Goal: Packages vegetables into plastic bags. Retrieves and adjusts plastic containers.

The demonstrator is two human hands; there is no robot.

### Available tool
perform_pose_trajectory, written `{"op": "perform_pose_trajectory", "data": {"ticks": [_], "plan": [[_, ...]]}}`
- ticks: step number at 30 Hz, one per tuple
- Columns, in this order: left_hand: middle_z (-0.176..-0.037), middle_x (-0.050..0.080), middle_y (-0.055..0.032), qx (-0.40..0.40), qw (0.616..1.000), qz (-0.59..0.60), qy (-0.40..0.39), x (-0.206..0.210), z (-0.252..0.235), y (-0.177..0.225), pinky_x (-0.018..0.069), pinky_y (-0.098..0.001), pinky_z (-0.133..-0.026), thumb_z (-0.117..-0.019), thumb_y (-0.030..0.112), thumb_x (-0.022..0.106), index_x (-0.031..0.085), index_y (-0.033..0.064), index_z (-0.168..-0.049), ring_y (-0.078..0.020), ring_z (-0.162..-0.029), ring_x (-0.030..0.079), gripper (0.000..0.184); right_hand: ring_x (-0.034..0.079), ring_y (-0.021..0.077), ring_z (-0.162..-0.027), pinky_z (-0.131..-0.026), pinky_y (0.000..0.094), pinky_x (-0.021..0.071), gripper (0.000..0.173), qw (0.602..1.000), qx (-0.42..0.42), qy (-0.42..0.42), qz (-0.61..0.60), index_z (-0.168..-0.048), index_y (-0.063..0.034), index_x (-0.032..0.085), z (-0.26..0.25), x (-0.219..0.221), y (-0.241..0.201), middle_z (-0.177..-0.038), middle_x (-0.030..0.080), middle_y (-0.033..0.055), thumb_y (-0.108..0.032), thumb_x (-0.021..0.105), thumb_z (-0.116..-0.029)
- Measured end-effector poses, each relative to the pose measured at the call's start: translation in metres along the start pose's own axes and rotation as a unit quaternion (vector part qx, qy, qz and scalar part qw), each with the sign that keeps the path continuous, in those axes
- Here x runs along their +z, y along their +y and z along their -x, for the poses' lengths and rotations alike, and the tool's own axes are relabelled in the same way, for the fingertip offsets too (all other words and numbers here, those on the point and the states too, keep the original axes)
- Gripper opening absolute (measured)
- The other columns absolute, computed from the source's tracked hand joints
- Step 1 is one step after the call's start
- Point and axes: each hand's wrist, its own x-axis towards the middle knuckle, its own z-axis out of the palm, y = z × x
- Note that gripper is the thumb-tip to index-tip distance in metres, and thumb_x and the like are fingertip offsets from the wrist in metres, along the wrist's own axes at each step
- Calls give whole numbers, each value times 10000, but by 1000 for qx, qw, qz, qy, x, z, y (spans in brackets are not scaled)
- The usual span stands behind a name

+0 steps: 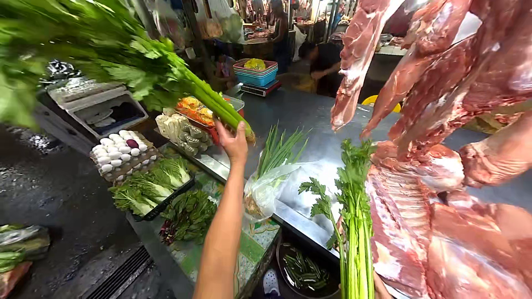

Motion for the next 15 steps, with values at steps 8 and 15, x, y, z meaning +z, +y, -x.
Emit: {"op": "perform_pose_trajectory", "data": {"ticks": [8,15], "plan": [[-1434,549,-204,-169,985,-11,-35,-145,130,95,583,-485,-979,-907,334,725,225,-45,-1575,-303,-1182,654,916,604,216,-1290,-1096,460,505,909,992,1,-81,-94,-1606,-259,228,-22,23,-2,-1475,574,24,-102,763,-887],[-1252,688,-124,-358,930,-43,77,-275,272,200,632,-362,-808,-887,414,748,374,-40,-1523,-202,-961,730,866,621,282,-1252,-1048,499,525,798,961,62,-206,-174,-1555,-288,385,-57,77,-3,-1429,604,71,-77,711,-858]]}}
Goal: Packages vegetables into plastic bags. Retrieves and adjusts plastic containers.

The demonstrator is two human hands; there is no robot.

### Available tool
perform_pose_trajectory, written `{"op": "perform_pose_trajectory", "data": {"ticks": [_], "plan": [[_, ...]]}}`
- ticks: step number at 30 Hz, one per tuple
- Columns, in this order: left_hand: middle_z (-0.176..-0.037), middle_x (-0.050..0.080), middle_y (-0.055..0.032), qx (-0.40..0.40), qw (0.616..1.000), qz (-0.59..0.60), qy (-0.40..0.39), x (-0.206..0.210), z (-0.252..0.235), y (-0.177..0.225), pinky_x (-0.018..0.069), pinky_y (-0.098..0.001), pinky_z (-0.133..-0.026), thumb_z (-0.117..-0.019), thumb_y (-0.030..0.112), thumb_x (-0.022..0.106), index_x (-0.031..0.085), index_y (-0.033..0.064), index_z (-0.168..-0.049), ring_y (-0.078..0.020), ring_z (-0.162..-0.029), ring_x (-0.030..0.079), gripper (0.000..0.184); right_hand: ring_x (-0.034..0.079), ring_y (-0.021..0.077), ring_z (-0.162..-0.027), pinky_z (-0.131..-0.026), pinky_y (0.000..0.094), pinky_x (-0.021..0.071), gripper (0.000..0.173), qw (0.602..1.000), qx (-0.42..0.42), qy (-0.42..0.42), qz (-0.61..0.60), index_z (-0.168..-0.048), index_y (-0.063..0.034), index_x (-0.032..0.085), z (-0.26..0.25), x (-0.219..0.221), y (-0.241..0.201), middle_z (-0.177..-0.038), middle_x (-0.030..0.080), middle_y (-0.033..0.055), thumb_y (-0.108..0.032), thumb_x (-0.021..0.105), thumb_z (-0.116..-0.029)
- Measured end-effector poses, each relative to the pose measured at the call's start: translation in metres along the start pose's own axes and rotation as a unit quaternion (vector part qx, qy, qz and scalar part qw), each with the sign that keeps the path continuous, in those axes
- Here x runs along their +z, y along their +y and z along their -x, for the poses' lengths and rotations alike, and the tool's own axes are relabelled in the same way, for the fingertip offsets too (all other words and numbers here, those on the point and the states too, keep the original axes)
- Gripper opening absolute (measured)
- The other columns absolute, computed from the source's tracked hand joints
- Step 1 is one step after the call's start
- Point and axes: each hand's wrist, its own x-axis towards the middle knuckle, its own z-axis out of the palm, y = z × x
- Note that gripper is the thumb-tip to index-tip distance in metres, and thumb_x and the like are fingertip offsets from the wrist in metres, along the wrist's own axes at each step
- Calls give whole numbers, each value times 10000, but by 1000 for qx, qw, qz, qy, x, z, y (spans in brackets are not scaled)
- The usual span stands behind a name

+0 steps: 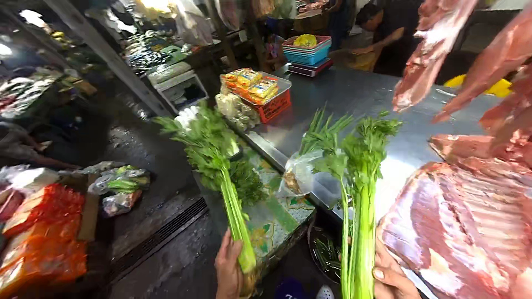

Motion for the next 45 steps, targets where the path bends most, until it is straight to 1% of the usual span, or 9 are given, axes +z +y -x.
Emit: {"op": "perform_pose_trajectory", "data": {"ticks": [5,13,17,21,25,29,34,42,45], "plan": [[-1251,693,-145,-105,989,66,85,-69,78,-17,636,-354,-709,-932,329,661,322,-9,-1561,-216,-910,742,790,728,253,-974,-807,405,617,410,974,144,-54,-166,-1281,-168,704,-22,46,32,-1237,702,122,-274,676,-886],[-1282,657,-230,-204,947,200,145,-115,169,-2,639,-426,-672,-884,389,735,325,46,-1560,-331,-938,736,861,711,229,-878,-741,362,599,385,916,303,-42,-258,-1172,-46,705,-7,98,149,-1129,693,148,-247,657,-847],[-1250,669,-234,-266,913,268,156,-148,209,-4,635,-403,-661,-992,303,561,381,51,-1518,-320,-914,740,610,717,231,-851,-723,354,605,401,897,364,7,-251,-1153,-40,695,14,124,209,-1068,701,152,-230,663,-802],[-1255,658,-227,-328,873,329,148,-184,243,-11,633,-406,-712,-1066,308,435,419,51,-1459,-317,-937,731,470,730,241,-830,-682,371,618,408,907,393,37,-148,-1156,-41,688,20,151,260,-1031,719,166,-227,658,-794],[-1218,666,-219,-372,851,337,152,-205,262,-6,624,-412,-710,-1112,311,355,426,76,-1459,-320,-930,725,425,727,255,-840,-674,398,622,462,897,431,97,-29,-1218,-53,557,28,177,301,-1002,705,173,-129,553,-762],[-1042,720,-164,-331,895,251,164,-213,264,0,633,-393,-716,-1059,306,493,515,52,-1428,-239,-840,730,449,725,231,-890,-737,415,617,507,880,469,76,7,-1228,-65,574,64,189,322,-1002,717,151,-107,580,-723],[-1270,683,-170,-304,928,140,163,-223,256,6,572,-384,-971,-998,239,641,448,29,-1522,-217,-1102,695,596,723,217,-935,-761,415,620,670,859,497,58,108,-1382,-68,471,78,187,323,-1065,708,147,-131,557,-721],[-1302,654,-195,-310,940,36,136,-215,243,-9,574,-393,-966,-907,154,721,426,26,-1539,-228,-1106,689,709,702,226,-987,-771,416,609,778,813,518,4,266,-1487,-100,424,66,172,311,-1188,678,142,-112,555,-720],[-1392,606,-203,-299,946,9,125,-203,230,-11,575,-396,-974,-872,123,741,397,32,-1557,-234,-1147,679,772,670,212,-1127,-887,412,600,831,825,480,-2,297,-1570,-100,333,62,157,307,-1349,620,133,-45,514,-761]]}}
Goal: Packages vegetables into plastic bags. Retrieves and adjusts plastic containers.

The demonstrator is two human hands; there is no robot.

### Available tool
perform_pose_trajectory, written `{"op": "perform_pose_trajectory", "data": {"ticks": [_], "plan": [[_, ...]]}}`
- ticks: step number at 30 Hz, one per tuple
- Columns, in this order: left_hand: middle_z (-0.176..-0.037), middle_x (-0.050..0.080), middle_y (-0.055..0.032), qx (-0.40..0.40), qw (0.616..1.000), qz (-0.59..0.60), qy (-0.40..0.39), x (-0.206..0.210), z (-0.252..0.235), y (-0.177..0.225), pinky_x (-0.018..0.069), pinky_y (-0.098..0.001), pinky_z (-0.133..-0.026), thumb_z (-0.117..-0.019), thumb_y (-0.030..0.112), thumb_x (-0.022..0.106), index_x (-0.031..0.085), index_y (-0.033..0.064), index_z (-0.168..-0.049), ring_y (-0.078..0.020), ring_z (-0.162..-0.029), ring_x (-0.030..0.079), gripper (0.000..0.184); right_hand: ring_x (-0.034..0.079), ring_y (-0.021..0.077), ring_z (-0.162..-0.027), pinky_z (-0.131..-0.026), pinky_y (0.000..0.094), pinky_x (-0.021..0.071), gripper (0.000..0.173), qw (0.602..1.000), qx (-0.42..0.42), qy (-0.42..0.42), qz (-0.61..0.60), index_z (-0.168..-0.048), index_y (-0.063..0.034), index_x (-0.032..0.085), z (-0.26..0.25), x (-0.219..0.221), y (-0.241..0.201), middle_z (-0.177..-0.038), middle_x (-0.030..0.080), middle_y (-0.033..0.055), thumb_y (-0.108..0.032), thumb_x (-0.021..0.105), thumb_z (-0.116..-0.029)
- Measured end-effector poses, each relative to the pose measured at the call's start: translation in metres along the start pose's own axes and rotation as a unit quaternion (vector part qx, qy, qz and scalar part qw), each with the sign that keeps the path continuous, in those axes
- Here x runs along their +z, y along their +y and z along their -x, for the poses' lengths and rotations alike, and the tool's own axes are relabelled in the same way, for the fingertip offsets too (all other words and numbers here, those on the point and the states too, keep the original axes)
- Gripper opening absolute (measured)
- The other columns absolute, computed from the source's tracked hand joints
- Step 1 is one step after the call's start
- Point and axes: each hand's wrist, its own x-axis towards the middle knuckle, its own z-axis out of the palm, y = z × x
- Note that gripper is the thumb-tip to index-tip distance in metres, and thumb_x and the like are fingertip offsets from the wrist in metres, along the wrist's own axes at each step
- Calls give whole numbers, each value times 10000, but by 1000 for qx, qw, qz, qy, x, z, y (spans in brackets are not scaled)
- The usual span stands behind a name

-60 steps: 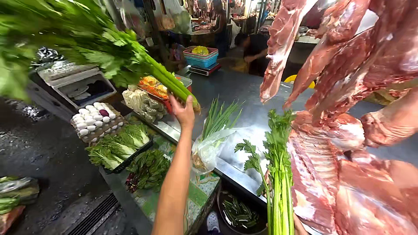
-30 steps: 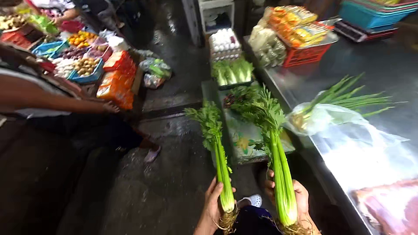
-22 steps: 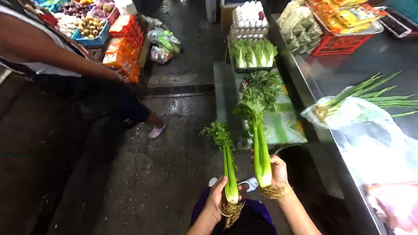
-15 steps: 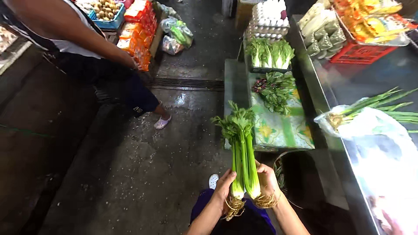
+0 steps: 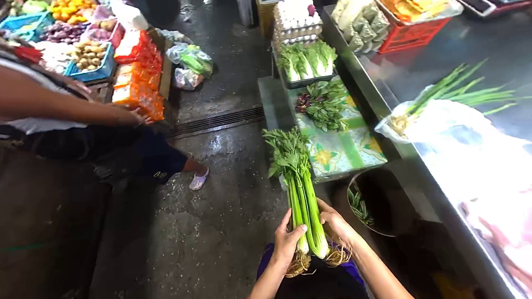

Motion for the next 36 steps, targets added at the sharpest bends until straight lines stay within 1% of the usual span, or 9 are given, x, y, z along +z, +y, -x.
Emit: {"op": "perform_pose_trajectory", "data": {"ticks": [2,6,10,13,15,21,30,33,36], "plan": [[-1459,543,-212,18,999,-34,-14,11,-11,2,576,-402,-981,-835,102,769,398,37,-1562,-244,-1188,658,819,659,202,-1154,-903,403,592,796,1000,-9,9,5,-1583,-101,326,-1,-13,0,-1388,605,123,-26,503,-810],[-1467,487,-209,45,987,-137,-66,36,-39,14,577,-405,-984,-774,124,813,425,71,-1558,-257,-1228,610,876,682,193,-1049,-822,383,597,774,998,5,-36,-45,-1520,-106,396,-1,-58,-13,-1293,646,101,-140,548,-762],[-1446,509,-202,47,966,-230,-106,59,-69,28,579,-406,-977,-771,123,819,438,79,-1552,-253,-1212,618,870,698,218,-1032,-842,407,600,650,994,0,-76,-83,-1469,-109,435,-16,-97,-12,-1224,681,100,-408,647,-932],[-1441,518,-199,29,946,-294,-135,76,-88,36,580,-407,-968,-795,105,808,446,82,-1548,-252,-1196,628,836,730,209,-897,-732,365,615,474,989,-1,-36,-142,-1384,-96,492,-21,-102,-2,-1102,723,107,-293,654,-985],[-1446,518,-195,16,926,-341,-164,83,-103,45,557,-413,-999,-797,119,806,453,82,-1544,-253,-1223,609,827,730,235,-919,-738,392,618,480,980,2,-16,-198,-1396,-94,487,-25,-105,7,-1122,718,123,-275,660,-986],[-1479,502,-162,-22,793,-505,-340,96,-160,74,490,-425,-1088,-802,196,827,465,130,-1546,-244,-1311,543,830,731,305,-946,-800,468,627,509,915,-11,75,-395,-1402,-45,438,-30,-89,41,-1121,710,183,-127,672,-958],[-1488,524,-156,-43,570,-548,-610,171,-314,84,451,-501,-1122,-827,111,802,555,148,-1486,-286,-1351,522,705,720,414,-981,-807,593,617,467,729,-70,284,-619,-1393,-41,440,-99,-67,34,-1169,683,248,-23,639,-971],[-1465,548,-151,7,547,-543,-637,204,-368,88,443,-497,-1130,-821,90,807,573,142,-1469,-286,-1352,522,691,715,394,-990,-814,576,618,434,715,-111,335,-604,-1404,-35,434,-145,-88,12,-1180,675,242,-15,587,-998],[-1488,537,-122,82,563,-559,-604,217,-413,91,446,-479,-1145,-805,118,828,542,170,-1494,-259,-1370,518,747,714,369,-977,-807,550,623,463,733,-137,350,-567,-1405,-12,419,-190,-119,-9,-1171,672,230,43,585,-976]]}}
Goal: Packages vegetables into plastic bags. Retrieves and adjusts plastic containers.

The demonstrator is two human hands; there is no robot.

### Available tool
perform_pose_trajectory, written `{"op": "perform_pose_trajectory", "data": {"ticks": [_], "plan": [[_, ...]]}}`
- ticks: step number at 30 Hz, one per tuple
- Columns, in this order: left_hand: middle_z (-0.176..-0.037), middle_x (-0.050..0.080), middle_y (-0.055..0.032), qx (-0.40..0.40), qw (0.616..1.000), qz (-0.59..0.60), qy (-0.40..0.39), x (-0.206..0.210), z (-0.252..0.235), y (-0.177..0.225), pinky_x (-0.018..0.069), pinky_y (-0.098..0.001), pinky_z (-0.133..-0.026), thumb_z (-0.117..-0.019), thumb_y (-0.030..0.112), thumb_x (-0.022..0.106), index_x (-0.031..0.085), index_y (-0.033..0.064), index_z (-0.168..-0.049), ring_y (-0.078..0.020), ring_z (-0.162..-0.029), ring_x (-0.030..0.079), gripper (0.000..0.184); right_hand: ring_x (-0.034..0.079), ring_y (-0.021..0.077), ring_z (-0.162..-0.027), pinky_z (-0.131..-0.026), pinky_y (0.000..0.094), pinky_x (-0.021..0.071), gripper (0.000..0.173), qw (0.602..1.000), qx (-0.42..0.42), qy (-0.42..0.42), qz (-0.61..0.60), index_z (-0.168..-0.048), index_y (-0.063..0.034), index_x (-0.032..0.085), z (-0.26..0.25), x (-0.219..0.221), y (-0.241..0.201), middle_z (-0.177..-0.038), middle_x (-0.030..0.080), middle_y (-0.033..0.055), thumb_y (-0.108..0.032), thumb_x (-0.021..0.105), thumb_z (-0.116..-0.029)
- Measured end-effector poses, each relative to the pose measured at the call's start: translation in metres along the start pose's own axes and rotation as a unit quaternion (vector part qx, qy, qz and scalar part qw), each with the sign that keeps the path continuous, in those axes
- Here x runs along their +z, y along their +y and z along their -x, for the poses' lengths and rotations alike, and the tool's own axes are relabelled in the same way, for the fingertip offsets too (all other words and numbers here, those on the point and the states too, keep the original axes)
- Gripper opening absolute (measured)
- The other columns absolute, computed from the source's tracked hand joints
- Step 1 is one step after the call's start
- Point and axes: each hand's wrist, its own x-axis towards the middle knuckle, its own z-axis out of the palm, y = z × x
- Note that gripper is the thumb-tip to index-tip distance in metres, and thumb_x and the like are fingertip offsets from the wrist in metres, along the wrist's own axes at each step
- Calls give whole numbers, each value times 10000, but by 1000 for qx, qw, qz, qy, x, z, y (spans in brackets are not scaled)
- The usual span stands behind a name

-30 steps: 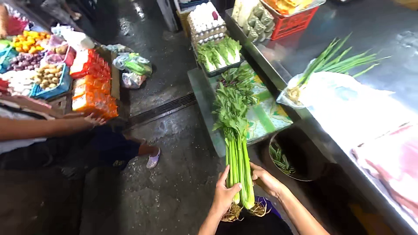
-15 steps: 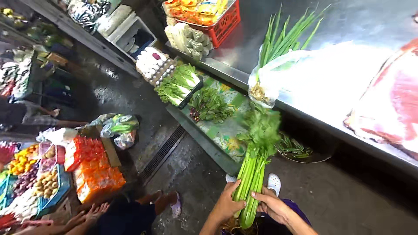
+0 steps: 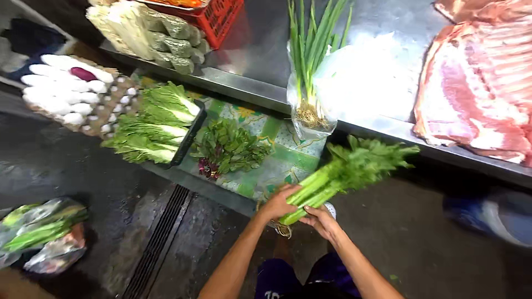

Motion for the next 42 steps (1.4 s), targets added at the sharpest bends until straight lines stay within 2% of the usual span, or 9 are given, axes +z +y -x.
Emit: {"op": "perform_pose_trajectory", "data": {"ticks": [5,9,14,19,24,32,36,39,42], "plan": [[-1576,448,-126,-63,992,69,90,-31,3,-75,421,-435,-1176,-837,173,798,390,164,-1589,-221,-1429,465,855,713,335,-979,-769,488,633,589,979,42,-5,199,-1473,-45,388,-69,55,-3,-1228,654,206,-30,671,-956],[-1602,410,-149,-121,981,55,140,-16,13,-121,358,-471,-1211,-894,169,743,450,132,-1553,-277,-1479,397,722,712,347,-944,-732,490,623,749,926,39,88,366,-1500,-55,358,-99,75,23,-1272,620,240,-162,790,-897],[-1629,343,-181,-198,959,-64,192,12,15,-100,357,-573,-1167,-873,250,729,489,198,-1539,-418,-1464,362,709,713,381,-961,-739,547,623,989,895,-11,143,423,-1601,-104,190,-98,77,35,-1281,606,269,-166,825,-845],[-1567,461,-126,-188,966,-40,173,14,9,-91,350,-552,-1176,-854,204,766,467,195,-1554,-383,-1424,423,761,673,346,-1131,-924,551,576,883,870,-24,142,472,-1569,-91,324,-95,68,23,-1325,627,225,-126,808,-832],[-1581,459,-71,-182,972,-25,148,21,-2,-81,312,-573,-1185,-843,215,788,402,231,-1591,-350,-1467,371,842,716,380,-975,-758,559,622,728,876,-1,157,455,-1488,-73,417,-99,58,6,-1232,647,254,-25,751,-844],[-1609,425,-39,-176,977,-68,96,28,-14,-73,297,-653,-1162,-804,198,798,386,291,-1594,-334,-1477,373,896,720,373,-906,-629,525,628,858,884,37,133,447,-1600,-178,203,-84,45,1,-1324,587,249,-85,706,-912],[-1533,510,-78,-211,970,-37,117,18,-27,-61,338,-610,-1167,-937,369,684,496,232,-1532,-315,-1436,438,638,709,418,-967,-659,568,625,952,893,42,139,425,-1633,-224,115,-83,36,-13,-1404,531,276,-128,739,-920],[-1559,478,-63,-251,959,-62,117,17,-47,-50,360,-660,-1118,-960,292,639,454,262,-1559,-340,-1437,426,628,726,396,-924,-624,540,633,953,895,43,130,424,-1627,-219,131,-89,42,-29,-1371,560,266,-55,729,-903],[-1529,503,-87,-239,961,-79,118,24,-60,-42,395,-629,-1103,-940,200,644,471,253,-1549,-349,-1408,457,635,735,339,-817,-575,502,623,906,861,12,140,489,-1606,-175,204,-89,48,-38,-1291,605,243,-35,716,-873]]}}
